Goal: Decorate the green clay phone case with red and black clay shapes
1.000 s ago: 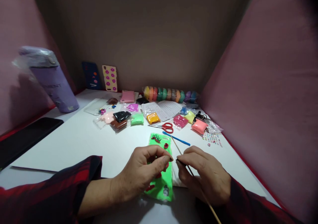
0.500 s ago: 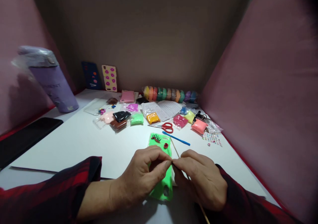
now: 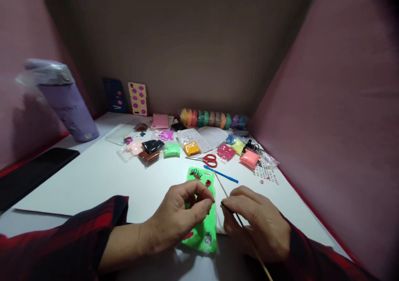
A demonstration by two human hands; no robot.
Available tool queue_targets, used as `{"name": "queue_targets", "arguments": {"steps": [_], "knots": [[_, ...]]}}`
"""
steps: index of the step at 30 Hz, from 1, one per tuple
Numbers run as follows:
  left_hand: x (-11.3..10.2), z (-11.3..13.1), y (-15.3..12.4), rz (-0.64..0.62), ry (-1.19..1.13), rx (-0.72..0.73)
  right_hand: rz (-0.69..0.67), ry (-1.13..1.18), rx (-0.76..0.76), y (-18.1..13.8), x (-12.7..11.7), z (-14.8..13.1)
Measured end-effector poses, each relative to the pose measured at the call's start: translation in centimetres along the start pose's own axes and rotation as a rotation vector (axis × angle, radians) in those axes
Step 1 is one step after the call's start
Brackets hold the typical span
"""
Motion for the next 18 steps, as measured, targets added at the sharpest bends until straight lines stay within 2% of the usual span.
{"name": "queue_targets", "arguments": {"steps": [6,10,15,18], "knots": [[0.1,0.2,-0.2,-0.030,-0.100,0.056,0.005,-0.002,-0.022,0.2,-0.1,-0.3],[-0.2,-0.3,-0.1,0.011,-0.125,0.001,-0.018,0.012,0.011,0.2,-0.2,-0.1],[-0.9,-0.3,0.0,0.095,-0.034,-0.008,0.134,0.116,0.063,-0.6,-1.1,0.5],[-1.2,-0.9,0.3,0.115,-0.054,-0.057,0.163,0.135,0.071,-0.6,-1.5,0.4]]}}
Point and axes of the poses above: each hand's wrist, its own y-axis towards the middle knuckle, its own x-axis out of the palm, z = x × y, the point moved 8 cm from there along y, towards the middle knuckle, and after that the axes turned 13 degrees about y, right-handed, at the moved point
